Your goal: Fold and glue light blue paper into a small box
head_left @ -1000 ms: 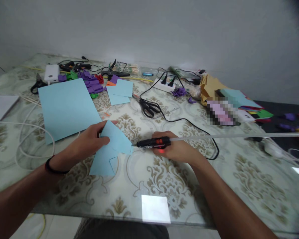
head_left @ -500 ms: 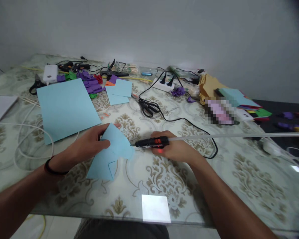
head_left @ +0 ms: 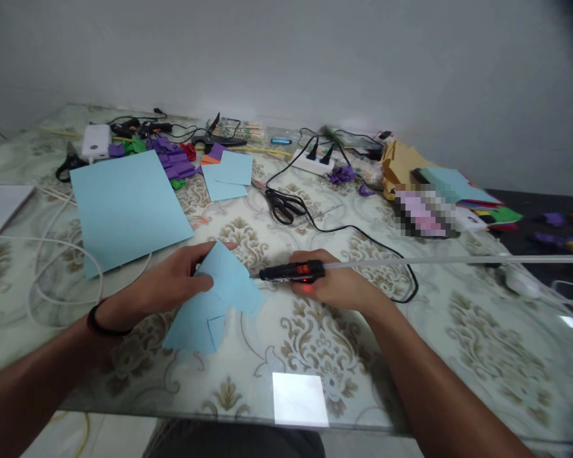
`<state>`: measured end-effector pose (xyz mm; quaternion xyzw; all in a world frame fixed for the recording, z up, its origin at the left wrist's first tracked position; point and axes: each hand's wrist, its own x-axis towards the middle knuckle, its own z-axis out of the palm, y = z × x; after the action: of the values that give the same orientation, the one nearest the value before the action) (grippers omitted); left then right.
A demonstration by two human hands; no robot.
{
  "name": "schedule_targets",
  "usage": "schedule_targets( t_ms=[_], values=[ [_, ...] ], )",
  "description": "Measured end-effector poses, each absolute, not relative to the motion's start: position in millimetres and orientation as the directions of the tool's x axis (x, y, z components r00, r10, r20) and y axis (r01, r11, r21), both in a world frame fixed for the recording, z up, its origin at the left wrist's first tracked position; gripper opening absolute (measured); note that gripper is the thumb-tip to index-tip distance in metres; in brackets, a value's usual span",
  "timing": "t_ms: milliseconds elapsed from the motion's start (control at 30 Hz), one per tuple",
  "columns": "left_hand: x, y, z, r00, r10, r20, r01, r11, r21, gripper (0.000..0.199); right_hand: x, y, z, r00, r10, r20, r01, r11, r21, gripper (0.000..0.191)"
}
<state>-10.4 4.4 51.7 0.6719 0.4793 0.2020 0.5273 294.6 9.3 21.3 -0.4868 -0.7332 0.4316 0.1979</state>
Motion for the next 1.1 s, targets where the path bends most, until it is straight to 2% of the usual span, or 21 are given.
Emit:
schedule_targets(
  t_ms=[300,567,633,767,867,1000,1100],
  values=[
    [-11,1,53,0.553,0.783,-0.285,0.288,0.141,0.947,0.046,294,9,23,-0.447,0.883,-0.145,0.56,0.149,-0.815,0.017],
    [-12,2,51,0.603,0.751,-0.269,0.295,0.103,0.95,0.028,293,9,23,-0.46,0.879,-0.125,0.53,0.159,-0.833,0.018],
    [-14,3,49,0.63,0.732,-0.26,0.294,0.085,0.952,0.034,293,9,23,-0.476,0.873,-0.107,0.509,0.175,-0.843,0.019],
    [-20,5,44,0.684,0.696,-0.217,0.268,0.037,0.963,0.058,293,10,21,-0.5,0.859,-0.109,0.507,0.189,-0.841,0.019],
    [-22,6,40,0.698,0.69,-0.192,0.254,0.012,0.967,0.06,292,9,20,-0.501,0.862,-0.072,0.487,0.212,-0.847,0.024],
    [-22,7,37,0.689,0.7,-0.186,0.232,0.03,0.972,0.056,295,7,25,-0.521,0.845,-0.122,0.443,0.145,-0.885,0.033],
    [-20,7,36,0.68,0.7,-0.216,0.228,0.079,0.971,0.037,304,10,29,-0.4,0.909,-0.117,0.448,0.083,-0.89,0.04]
  ],
)
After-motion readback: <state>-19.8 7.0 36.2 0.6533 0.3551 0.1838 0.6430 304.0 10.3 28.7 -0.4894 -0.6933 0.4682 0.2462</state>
